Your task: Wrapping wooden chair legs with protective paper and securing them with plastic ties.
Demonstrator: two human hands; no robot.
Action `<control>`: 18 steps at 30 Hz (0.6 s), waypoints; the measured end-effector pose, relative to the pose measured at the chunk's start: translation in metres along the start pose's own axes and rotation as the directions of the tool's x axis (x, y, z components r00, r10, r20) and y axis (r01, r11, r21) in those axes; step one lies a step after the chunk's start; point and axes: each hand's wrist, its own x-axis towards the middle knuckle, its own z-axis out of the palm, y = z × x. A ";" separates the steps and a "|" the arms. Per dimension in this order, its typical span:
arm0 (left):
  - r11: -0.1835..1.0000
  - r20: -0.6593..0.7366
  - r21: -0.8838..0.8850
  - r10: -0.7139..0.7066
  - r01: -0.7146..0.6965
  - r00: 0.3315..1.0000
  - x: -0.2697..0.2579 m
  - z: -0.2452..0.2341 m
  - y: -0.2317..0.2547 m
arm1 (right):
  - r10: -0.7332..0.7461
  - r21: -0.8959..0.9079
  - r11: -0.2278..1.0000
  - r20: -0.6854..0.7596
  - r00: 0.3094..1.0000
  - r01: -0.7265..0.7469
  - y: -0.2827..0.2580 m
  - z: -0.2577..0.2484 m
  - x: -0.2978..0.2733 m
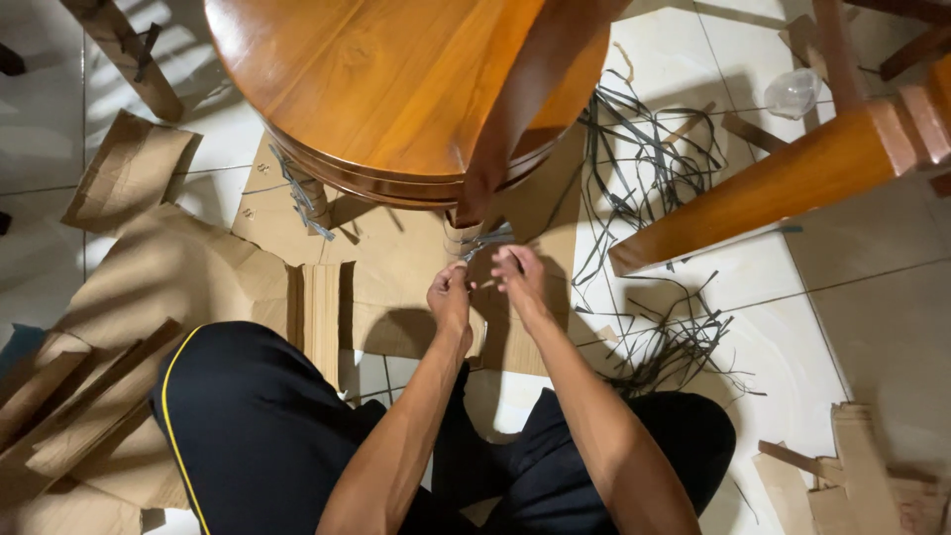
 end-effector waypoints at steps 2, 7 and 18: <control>0.998 0.001 0.008 -0.059 0.059 0.998 -0.009 -0.006 -0.001 | -0.014 0.135 0.991 -0.024 1.000 0.017 0.016 -0.018 -0.018; 0.988 -0.069 0.097 -0.113 0.119 0.991 0.029 -0.031 -0.072 | 0.180 -0.111 0.974 -0.165 0.970 -0.199 0.133 -0.060 -0.073; 0.951 -0.037 0.276 -0.132 0.137 0.991 0.020 -0.048 -0.109 | 0.265 -0.049 0.961 -0.123 0.956 -0.273 0.157 -0.067 -0.121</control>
